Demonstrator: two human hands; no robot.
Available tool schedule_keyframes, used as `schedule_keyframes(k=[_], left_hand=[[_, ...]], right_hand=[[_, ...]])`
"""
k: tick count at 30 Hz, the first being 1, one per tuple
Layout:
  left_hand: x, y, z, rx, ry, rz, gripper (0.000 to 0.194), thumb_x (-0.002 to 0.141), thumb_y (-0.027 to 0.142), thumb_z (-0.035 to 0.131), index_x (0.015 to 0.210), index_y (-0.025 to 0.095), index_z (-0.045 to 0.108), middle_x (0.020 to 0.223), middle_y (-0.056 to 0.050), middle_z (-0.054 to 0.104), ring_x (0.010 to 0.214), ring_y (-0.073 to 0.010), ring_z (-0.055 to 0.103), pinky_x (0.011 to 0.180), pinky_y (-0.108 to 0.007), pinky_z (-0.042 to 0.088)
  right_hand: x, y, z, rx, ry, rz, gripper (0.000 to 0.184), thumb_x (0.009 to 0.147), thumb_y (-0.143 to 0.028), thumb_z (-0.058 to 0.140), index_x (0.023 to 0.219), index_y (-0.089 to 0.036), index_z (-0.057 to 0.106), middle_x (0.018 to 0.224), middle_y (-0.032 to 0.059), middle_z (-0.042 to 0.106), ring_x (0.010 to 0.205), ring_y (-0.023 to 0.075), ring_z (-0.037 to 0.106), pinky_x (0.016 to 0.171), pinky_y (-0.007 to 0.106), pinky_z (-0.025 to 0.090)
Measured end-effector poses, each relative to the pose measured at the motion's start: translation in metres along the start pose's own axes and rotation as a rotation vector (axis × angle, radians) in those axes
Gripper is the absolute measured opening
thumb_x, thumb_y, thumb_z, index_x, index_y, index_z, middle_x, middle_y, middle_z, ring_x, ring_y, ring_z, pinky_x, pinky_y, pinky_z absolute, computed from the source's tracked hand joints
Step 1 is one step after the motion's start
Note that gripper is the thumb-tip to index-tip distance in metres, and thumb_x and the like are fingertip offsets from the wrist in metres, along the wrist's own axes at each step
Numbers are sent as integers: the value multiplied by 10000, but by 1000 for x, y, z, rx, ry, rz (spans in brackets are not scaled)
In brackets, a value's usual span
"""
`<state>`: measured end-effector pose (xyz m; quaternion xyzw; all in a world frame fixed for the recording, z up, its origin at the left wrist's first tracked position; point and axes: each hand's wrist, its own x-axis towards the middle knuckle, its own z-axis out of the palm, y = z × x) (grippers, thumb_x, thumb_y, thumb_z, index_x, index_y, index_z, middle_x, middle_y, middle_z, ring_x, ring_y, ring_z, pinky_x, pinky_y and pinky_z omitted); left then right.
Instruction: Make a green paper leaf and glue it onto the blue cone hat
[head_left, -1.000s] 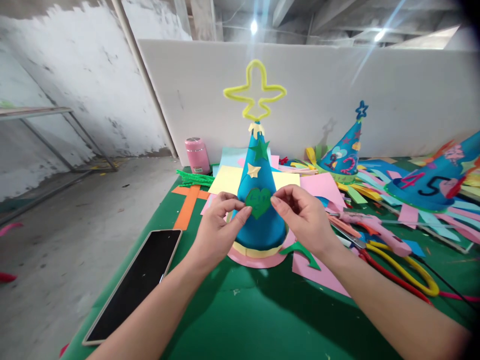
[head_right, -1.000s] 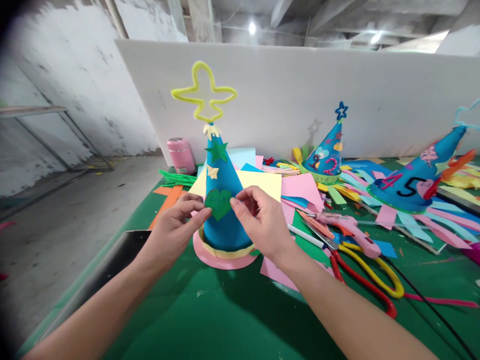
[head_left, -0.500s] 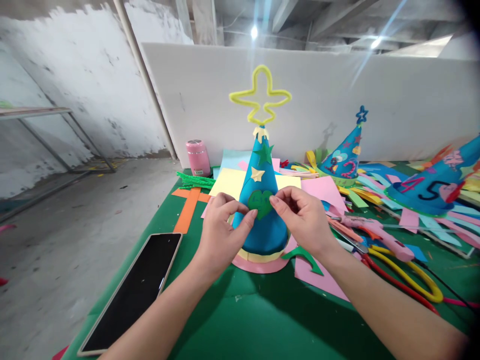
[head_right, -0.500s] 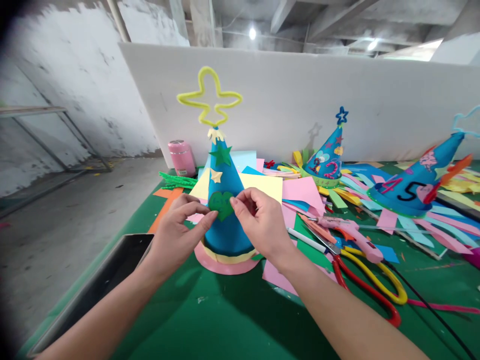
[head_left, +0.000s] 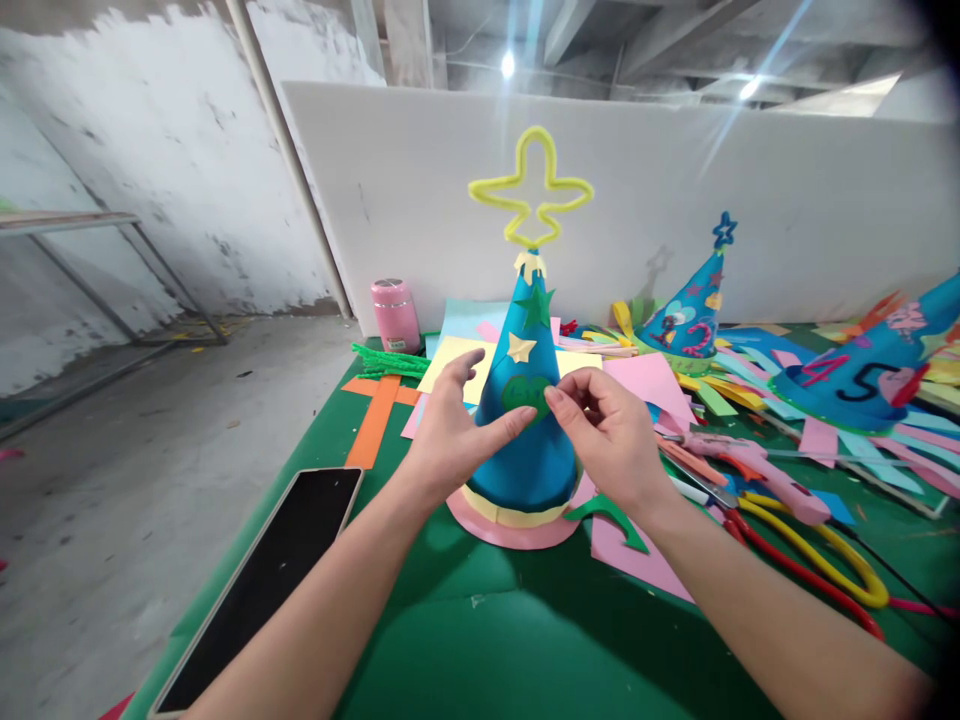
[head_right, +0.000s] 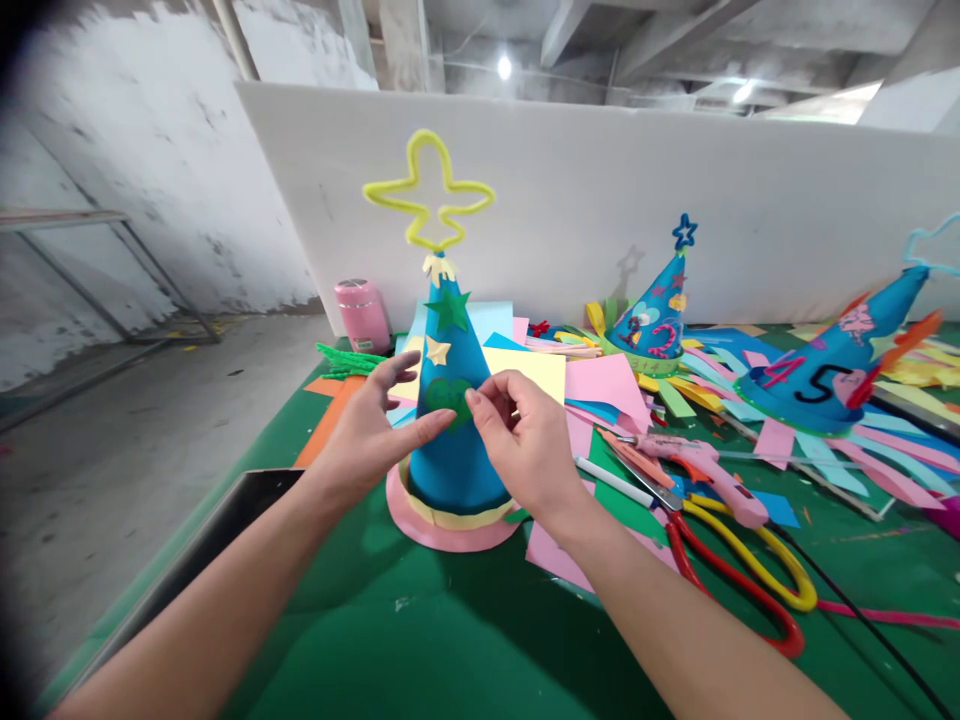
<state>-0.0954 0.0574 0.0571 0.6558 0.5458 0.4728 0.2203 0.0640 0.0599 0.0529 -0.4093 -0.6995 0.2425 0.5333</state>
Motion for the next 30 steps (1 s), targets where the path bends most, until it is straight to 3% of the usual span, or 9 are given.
schedule_keyframes(k=[12, 16, 19, 23, 26, 30], left_hand=[[0, 0, 8, -150, -25, 83, 540, 708, 339, 666, 1184, 182, 465, 1217, -96, 542, 1122, -252, 488, 942, -434, 370], [1, -2, 9, -159, -28, 80, 548, 707, 331, 672, 1188, 174, 462, 1214, -94, 543, 1117, -244, 493, 938, -410, 380], [1, -3, 9, -178, -28, 74, 543, 708, 324, 672, 1185, 166, 465, 1205, -97, 548, 1101, -243, 504, 930, -401, 391], [1, -5, 8, -191, -35, 71, 539, 712, 339, 667, 1188, 187, 463, 1215, -96, 544, 1104, -259, 503, 919, -427, 395], [1, -6, 9, -190, -31, 83, 528, 718, 335, 660, 1189, 196, 465, 1222, -92, 539, 1125, -260, 486, 930, -431, 384], [1, -7, 10, -205, -30, 85, 520, 718, 319, 661, 1185, 192, 470, 1218, -92, 538, 1115, -251, 492, 912, -408, 399]], right_hand=[[-1, 2, 3, -31, 38, -42, 143, 838, -305, 509, 741, -201, 497, 639, -17, 489, 522, 105, 430, 461, 237, 359], [-1, 7, 4, -11, 118, -57, 122, 811, -301, 547, 813, -211, 465, 671, -27, 468, 540, 103, 436, 478, 233, 381], [1, 11, 4, 5, 193, -42, 273, 758, -318, 608, 953, -221, 442, 869, 19, 513, 691, 137, 503, 574, 266, 440], [6, 12, 4, 15, 95, -5, 573, 724, -384, 636, 1208, -242, 362, 1251, 101, 457, 1039, 229, 502, 809, 386, 445], [10, 11, 5, 33, 13, 10, 642, 718, -412, 639, 1262, -238, 347, 1261, 111, 481, 1121, 256, 479, 878, 432, 419], [13, 12, 7, 28, 11, 7, 619, 716, -409, 643, 1250, -231, 384, 1162, 108, 561, 1095, 264, 513, 876, 439, 425]])
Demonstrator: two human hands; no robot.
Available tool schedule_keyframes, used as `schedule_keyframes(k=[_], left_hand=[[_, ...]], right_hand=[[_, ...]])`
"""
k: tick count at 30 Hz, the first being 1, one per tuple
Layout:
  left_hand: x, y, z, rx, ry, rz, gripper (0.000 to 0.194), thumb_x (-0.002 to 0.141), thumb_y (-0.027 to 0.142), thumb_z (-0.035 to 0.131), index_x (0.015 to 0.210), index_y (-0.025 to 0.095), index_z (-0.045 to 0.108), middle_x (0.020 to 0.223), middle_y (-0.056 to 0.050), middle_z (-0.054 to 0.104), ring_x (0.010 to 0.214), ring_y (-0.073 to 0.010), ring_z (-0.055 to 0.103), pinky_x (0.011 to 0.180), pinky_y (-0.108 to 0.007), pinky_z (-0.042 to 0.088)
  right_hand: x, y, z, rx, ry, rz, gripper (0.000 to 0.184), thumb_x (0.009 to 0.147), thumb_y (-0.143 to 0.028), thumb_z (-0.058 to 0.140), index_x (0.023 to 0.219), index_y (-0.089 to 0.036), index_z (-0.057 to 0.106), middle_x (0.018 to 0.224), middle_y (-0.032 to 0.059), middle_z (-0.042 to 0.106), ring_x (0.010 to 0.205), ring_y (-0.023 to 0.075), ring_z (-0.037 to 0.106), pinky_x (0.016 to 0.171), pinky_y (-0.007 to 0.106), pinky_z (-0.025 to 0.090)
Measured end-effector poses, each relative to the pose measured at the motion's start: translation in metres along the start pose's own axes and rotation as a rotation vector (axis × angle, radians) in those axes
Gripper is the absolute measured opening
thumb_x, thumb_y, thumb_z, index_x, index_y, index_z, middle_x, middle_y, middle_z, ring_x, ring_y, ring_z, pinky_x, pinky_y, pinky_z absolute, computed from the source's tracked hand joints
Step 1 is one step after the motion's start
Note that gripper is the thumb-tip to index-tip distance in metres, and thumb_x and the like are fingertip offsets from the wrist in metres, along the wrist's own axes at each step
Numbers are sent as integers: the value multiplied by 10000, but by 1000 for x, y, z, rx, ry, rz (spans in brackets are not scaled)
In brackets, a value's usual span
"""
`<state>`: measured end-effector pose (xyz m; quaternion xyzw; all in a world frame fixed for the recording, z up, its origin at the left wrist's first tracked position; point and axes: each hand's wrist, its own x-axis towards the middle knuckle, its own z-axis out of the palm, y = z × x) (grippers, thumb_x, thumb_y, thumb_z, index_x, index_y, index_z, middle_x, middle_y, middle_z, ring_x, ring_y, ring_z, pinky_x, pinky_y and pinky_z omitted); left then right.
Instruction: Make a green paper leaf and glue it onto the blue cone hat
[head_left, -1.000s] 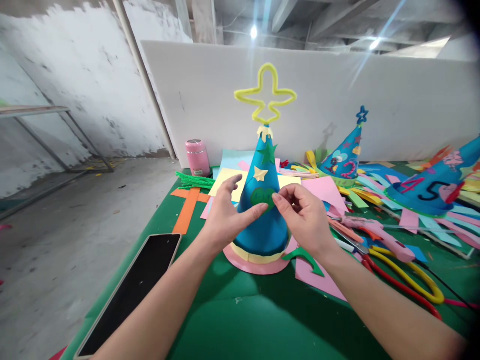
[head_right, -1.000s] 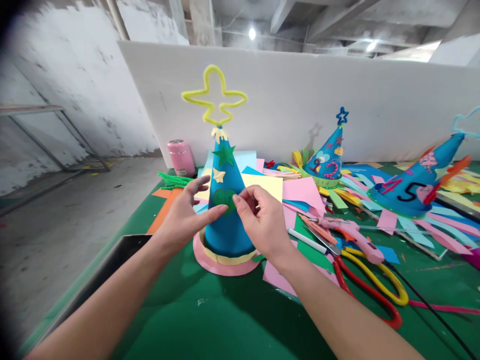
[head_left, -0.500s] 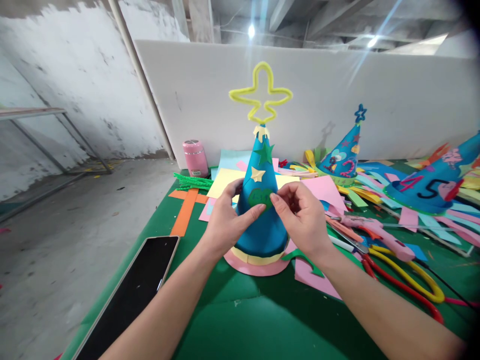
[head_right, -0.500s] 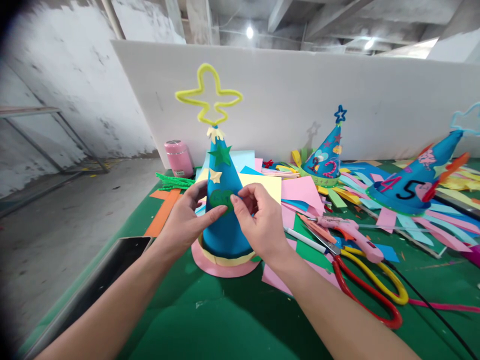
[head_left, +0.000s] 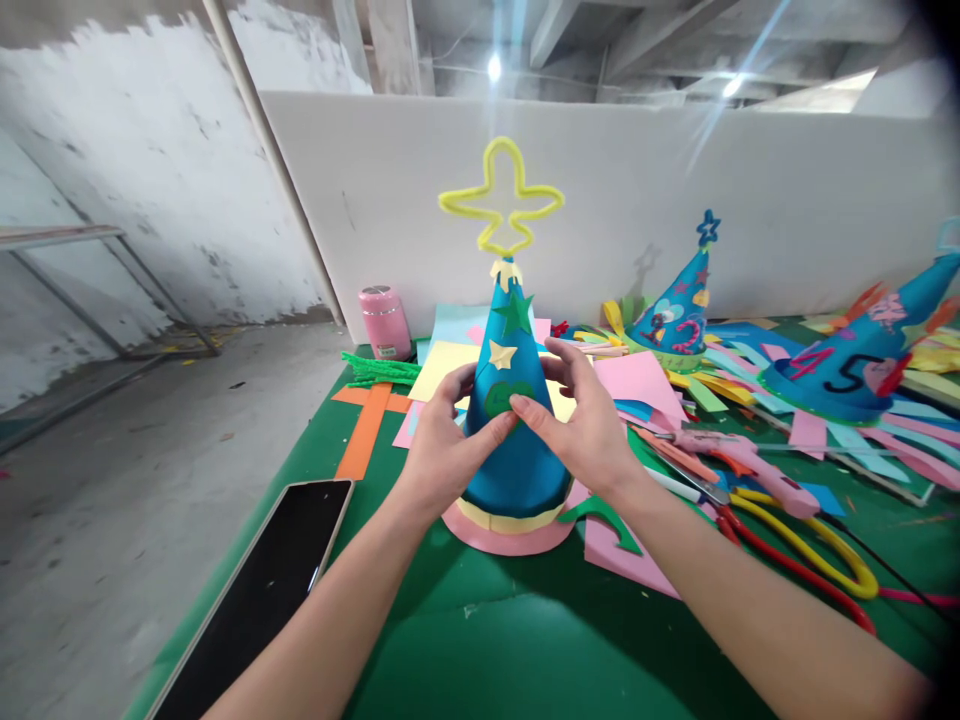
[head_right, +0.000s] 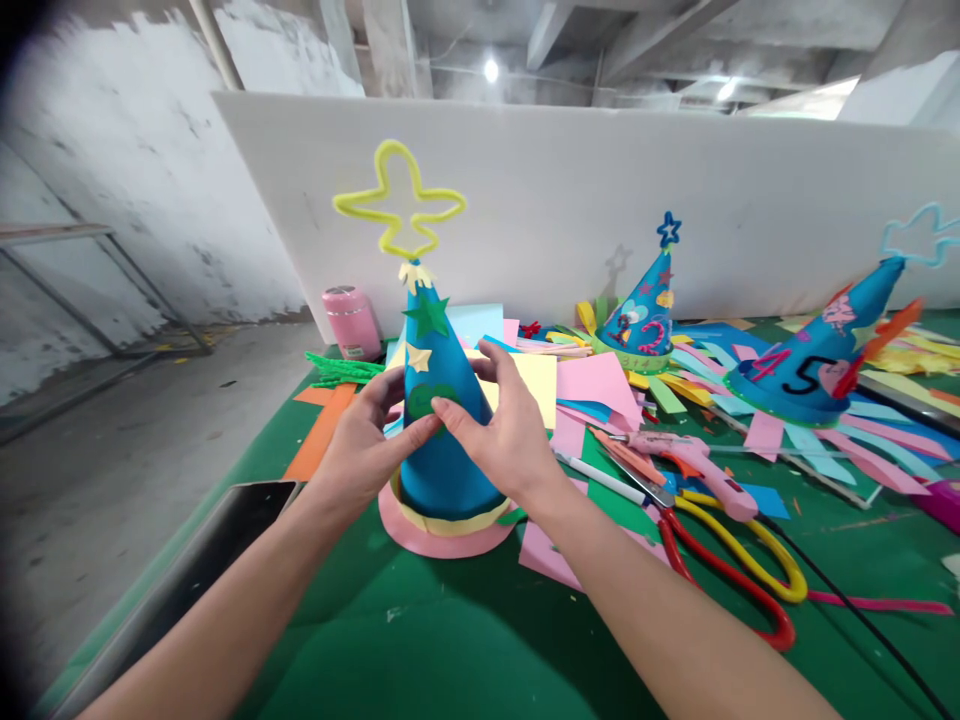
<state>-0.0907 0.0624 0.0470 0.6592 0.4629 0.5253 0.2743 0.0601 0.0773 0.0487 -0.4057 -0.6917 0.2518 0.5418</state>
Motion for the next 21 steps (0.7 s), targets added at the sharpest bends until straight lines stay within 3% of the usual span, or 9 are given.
schedule_keyframes(k=[8, 14, 21], left_hand=[[0, 1, -2, -48, -47, -18, 535, 724, 330, 655, 1208, 207, 464, 1245, -101, 520, 1136, -285, 474, 895, -436, 406], [0, -1, -2, -72, 19, -28, 417, 755, 344, 621, 1140, 212, 530, 1159, -85, 584, 1085, -280, 518, 889, -425, 417], [0, -1, -1, -132, -3, -36, 397, 801, 353, 570, 1164, 202, 515, 1174, -89, 572, 1108, -277, 497, 906, -424, 398]], right_hand=[[0, -1, 0, -18, 14, 2, 612, 712, -402, 644, 1238, -219, 389, 1158, 110, 566, 1080, 261, 524, 860, 428, 437], [-1, -1, 1, -34, 21, -21, 593, 729, -383, 633, 1238, -220, 378, 1143, 103, 573, 1070, 249, 528, 870, 414, 430], [-1, 0, 0, -51, -5, -19, 647, 729, -412, 627, 1270, -191, 348, 1180, 110, 548, 1093, 241, 510, 879, 397, 429]])
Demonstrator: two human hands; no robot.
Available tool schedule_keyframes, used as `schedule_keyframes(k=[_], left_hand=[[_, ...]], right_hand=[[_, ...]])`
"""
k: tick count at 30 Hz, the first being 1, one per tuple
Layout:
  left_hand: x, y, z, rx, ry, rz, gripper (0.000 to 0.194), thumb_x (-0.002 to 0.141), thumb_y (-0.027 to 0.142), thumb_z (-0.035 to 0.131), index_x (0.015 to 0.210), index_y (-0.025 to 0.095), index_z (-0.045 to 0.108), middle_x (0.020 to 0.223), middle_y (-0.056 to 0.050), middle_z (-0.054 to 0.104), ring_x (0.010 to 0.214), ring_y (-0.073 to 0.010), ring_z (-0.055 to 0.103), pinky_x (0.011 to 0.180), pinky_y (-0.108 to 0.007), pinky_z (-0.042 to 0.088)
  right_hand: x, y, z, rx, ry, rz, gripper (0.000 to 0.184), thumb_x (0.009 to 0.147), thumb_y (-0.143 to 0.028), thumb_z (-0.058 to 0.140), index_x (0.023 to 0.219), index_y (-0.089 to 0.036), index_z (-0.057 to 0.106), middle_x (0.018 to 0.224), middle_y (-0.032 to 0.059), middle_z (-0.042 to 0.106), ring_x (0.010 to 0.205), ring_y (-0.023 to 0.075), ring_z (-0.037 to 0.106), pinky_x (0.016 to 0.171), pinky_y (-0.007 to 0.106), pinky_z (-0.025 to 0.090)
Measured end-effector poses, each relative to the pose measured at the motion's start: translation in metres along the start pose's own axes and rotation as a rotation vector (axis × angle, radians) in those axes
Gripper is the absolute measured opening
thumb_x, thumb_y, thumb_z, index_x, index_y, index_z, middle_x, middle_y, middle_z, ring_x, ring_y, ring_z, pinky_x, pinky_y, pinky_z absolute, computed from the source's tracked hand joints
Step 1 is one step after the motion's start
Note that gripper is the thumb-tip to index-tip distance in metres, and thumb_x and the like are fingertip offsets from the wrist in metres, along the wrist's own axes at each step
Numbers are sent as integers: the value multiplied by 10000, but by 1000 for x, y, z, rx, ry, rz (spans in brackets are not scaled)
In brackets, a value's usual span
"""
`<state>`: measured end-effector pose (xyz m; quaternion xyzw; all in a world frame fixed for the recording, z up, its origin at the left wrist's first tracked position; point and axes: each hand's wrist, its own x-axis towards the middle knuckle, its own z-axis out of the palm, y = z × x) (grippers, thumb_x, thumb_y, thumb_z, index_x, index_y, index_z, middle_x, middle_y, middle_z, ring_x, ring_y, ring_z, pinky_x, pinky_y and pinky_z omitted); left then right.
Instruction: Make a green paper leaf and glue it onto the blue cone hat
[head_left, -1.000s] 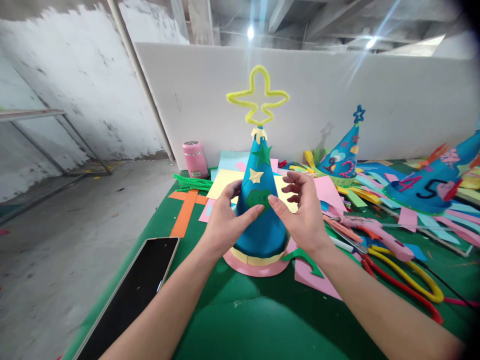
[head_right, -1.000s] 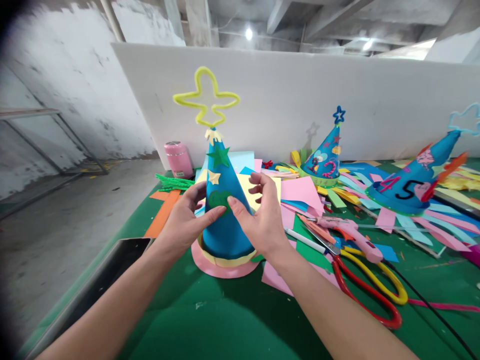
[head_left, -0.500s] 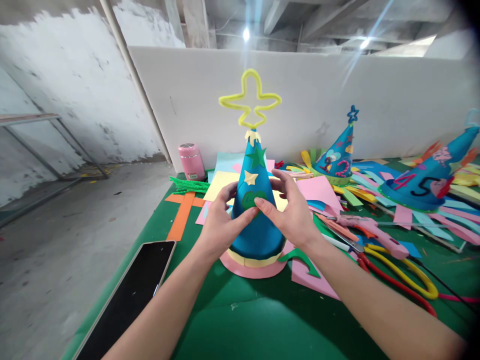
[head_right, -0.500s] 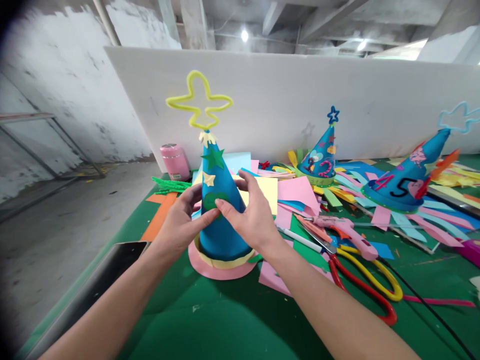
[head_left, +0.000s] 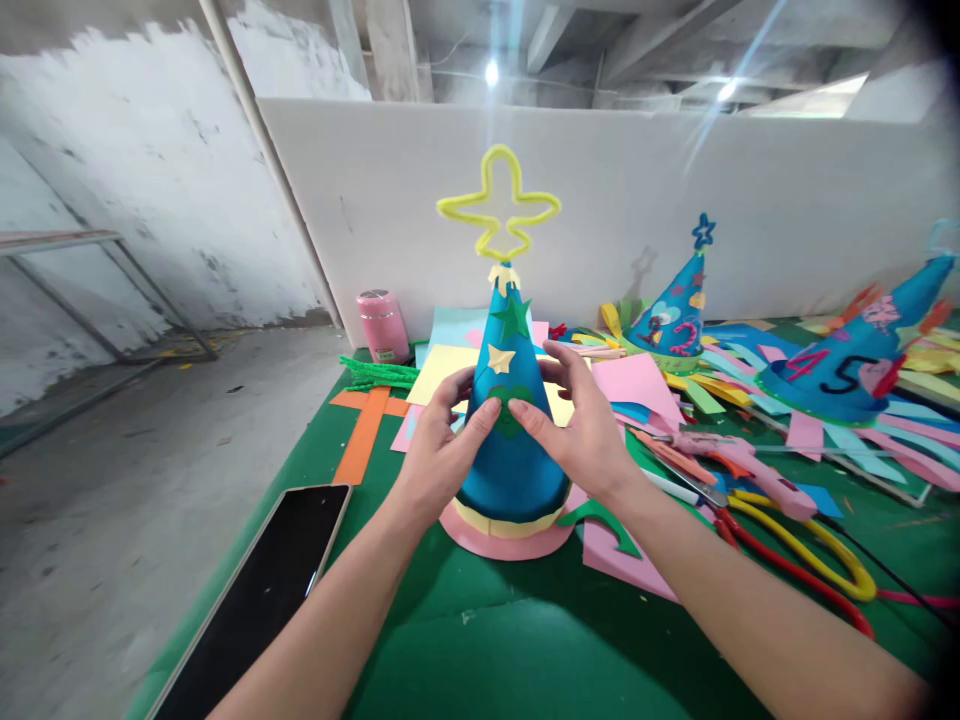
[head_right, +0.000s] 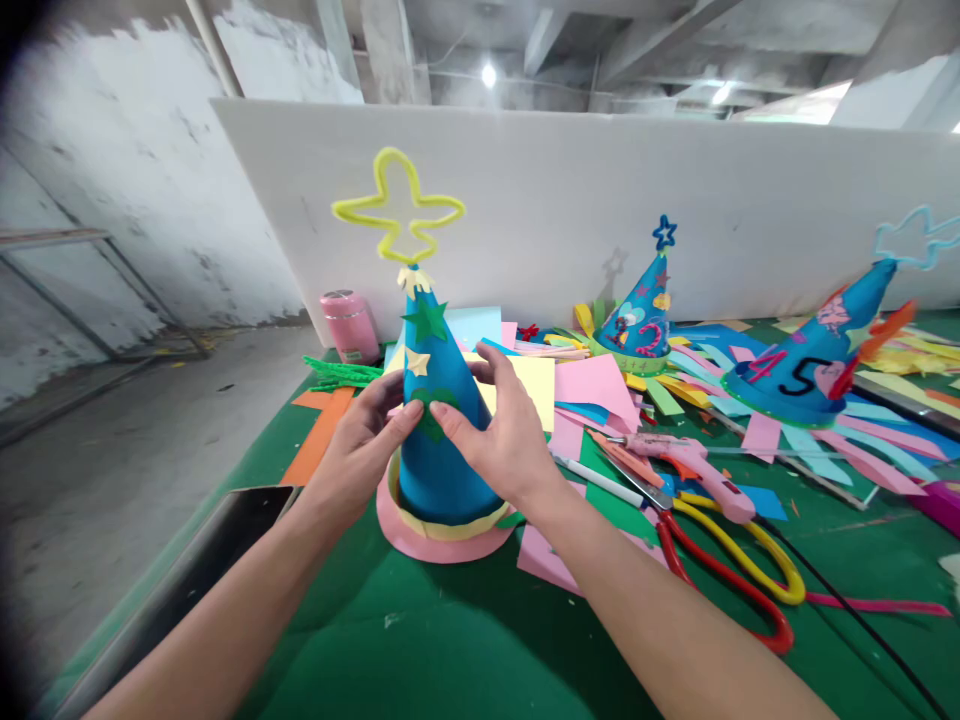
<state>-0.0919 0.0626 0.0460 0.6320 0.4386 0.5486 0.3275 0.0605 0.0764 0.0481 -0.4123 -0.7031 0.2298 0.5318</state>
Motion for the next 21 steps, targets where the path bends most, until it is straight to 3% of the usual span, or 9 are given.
schedule_keyframes(k=[6, 21], left_hand=[[-1, -1, 0, -59, -5, -20, 415, 815, 377, 548, 1186, 201, 495, 1180, -90, 568, 1110, -272, 494, 903, -411, 395], [0, 0, 3, 29, 9, -12, 477, 767, 369, 613, 1176, 160, 488, 1202, -125, 535, 1108, -280, 489, 936, -429, 383]], right_hand=[[-1, 3, 1, -78, -28, -30, 781, 671, -445, 671, 1309, -199, 294, 1225, 111, 511, 1131, 267, 474, 926, 433, 401], [-4, 9, 2, -42, -66, -93, 765, 698, -365, 655, 1332, -198, 260, 1271, 117, 463, 1166, 260, 445, 961, 430, 389]])
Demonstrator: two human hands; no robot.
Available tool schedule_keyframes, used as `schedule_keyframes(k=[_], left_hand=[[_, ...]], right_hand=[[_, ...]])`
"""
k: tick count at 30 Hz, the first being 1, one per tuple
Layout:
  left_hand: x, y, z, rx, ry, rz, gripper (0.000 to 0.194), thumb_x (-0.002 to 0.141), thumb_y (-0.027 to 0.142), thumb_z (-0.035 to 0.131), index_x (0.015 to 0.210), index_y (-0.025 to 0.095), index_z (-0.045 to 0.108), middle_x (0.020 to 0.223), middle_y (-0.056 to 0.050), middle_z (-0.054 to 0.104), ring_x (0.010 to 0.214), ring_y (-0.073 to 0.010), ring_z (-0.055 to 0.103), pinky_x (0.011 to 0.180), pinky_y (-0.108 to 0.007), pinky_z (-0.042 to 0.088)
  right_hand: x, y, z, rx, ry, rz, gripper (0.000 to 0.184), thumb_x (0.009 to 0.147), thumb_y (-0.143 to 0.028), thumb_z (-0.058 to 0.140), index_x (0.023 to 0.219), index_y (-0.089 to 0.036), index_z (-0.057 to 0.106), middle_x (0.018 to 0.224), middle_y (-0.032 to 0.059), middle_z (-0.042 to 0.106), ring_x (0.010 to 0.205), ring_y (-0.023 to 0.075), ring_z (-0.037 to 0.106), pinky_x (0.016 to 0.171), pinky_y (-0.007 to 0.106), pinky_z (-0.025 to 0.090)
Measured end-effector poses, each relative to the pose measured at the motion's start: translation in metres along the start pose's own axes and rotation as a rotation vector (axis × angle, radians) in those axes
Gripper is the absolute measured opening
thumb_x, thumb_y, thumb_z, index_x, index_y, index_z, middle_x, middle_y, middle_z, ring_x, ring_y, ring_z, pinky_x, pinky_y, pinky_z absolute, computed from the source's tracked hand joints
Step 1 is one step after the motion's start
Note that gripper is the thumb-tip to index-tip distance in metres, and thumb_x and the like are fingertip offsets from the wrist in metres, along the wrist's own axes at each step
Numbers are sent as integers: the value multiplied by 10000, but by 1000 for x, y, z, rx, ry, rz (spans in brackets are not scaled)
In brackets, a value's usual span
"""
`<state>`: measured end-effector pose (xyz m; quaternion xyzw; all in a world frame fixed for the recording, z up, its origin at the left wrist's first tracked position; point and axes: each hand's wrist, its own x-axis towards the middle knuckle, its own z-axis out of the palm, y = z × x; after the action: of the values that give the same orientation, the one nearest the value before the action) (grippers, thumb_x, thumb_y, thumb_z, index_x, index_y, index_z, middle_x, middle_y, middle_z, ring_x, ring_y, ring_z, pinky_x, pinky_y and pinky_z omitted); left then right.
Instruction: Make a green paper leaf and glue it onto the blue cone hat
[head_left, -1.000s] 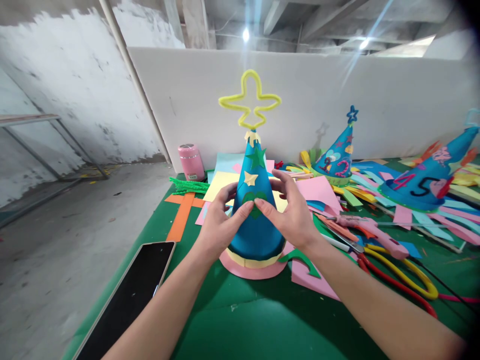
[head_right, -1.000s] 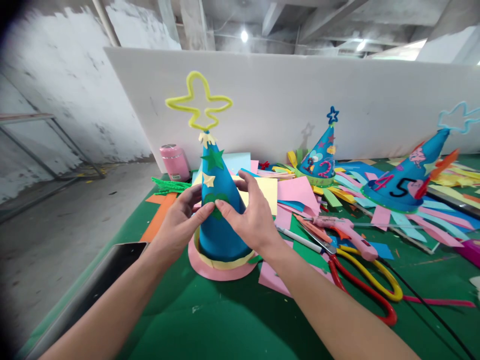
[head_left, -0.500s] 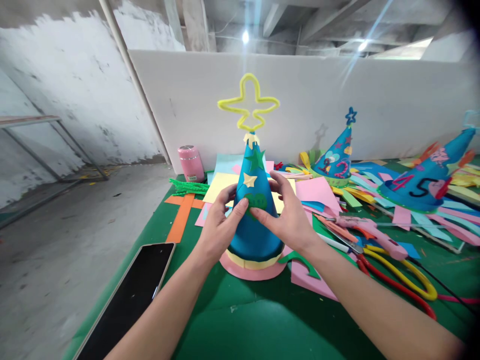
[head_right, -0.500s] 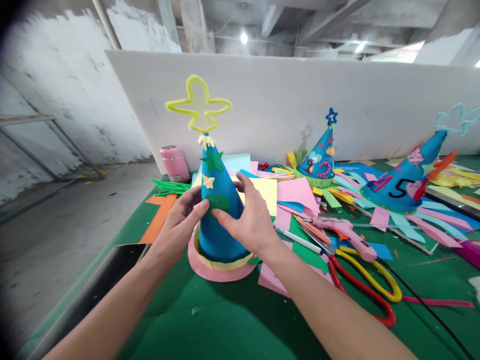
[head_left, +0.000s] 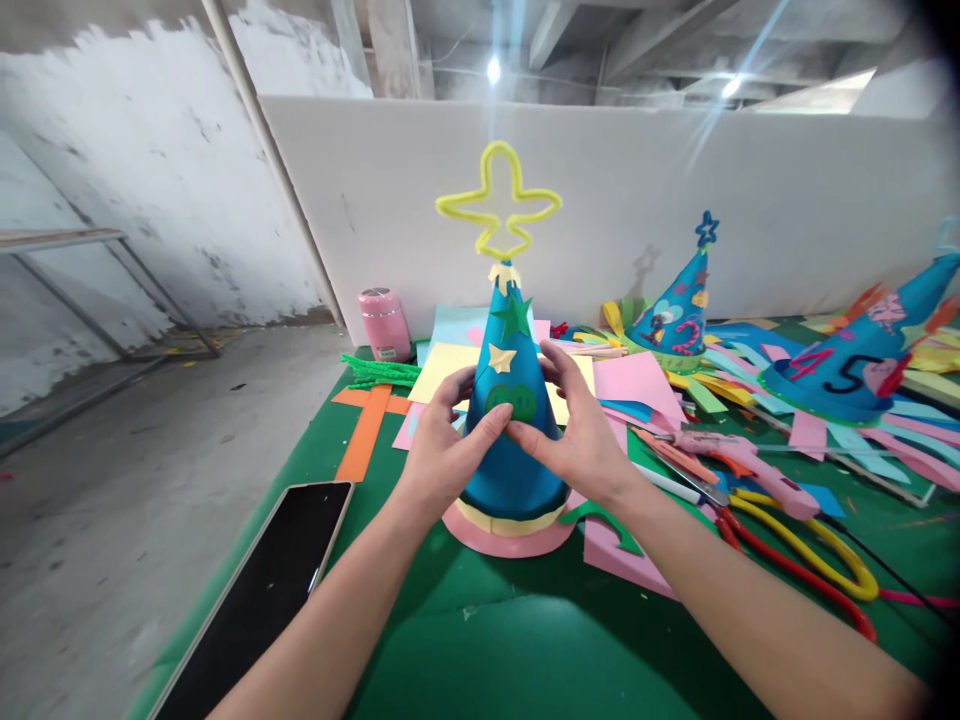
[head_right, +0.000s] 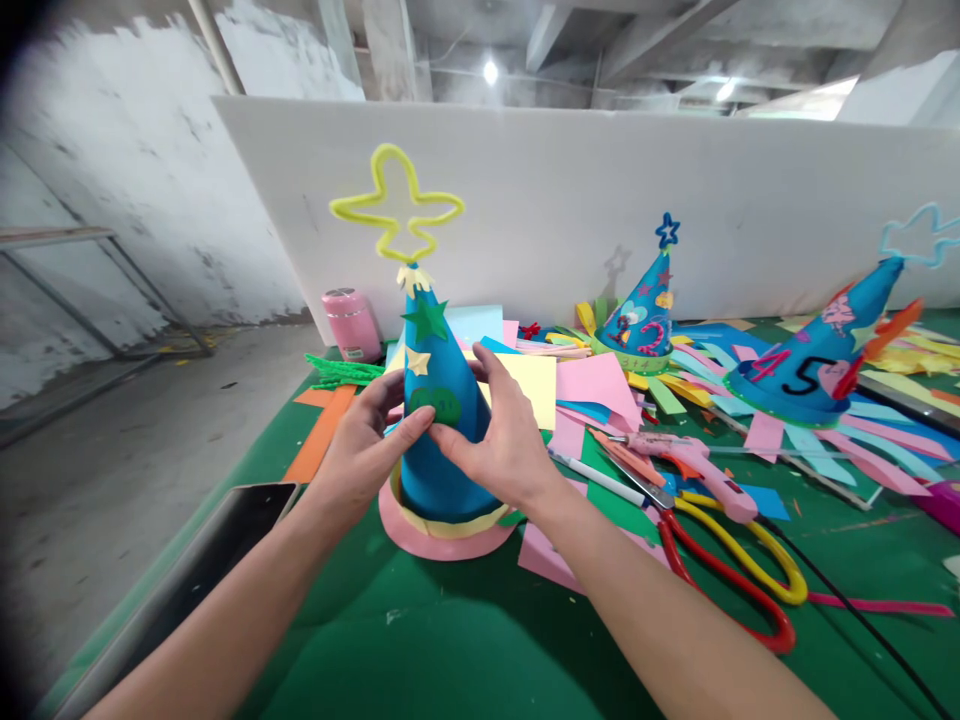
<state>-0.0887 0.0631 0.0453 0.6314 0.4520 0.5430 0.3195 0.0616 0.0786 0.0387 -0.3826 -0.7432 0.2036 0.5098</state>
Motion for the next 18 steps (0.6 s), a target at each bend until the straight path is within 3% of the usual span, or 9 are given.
schedule_keyframes(k=[10, 18], left_hand=[[-3, -1, 0, -74, -14, -22, 431, 824, 367, 537, 1211, 187, 475, 1198, -93, 544, 1108, -263, 489, 921, -407, 397], [-4, 4, 0, -132, 63, -40, 355, 856, 431, 468, 1137, 230, 551, 1150, -21, 602, 1151, -231, 466, 908, -321, 414]], right_hand=[[-1, 1, -2, -9, 2, 21, 803, 691, -364, 664, 1350, -180, 245, 1275, 119, 468, 1176, 242, 437, 970, 412, 374], [-2, 2, -5, -5, -39, 19, 833, 686, -349, 667, 1368, -176, 221, 1328, 119, 424, 1213, 239, 400, 990, 408, 348]])
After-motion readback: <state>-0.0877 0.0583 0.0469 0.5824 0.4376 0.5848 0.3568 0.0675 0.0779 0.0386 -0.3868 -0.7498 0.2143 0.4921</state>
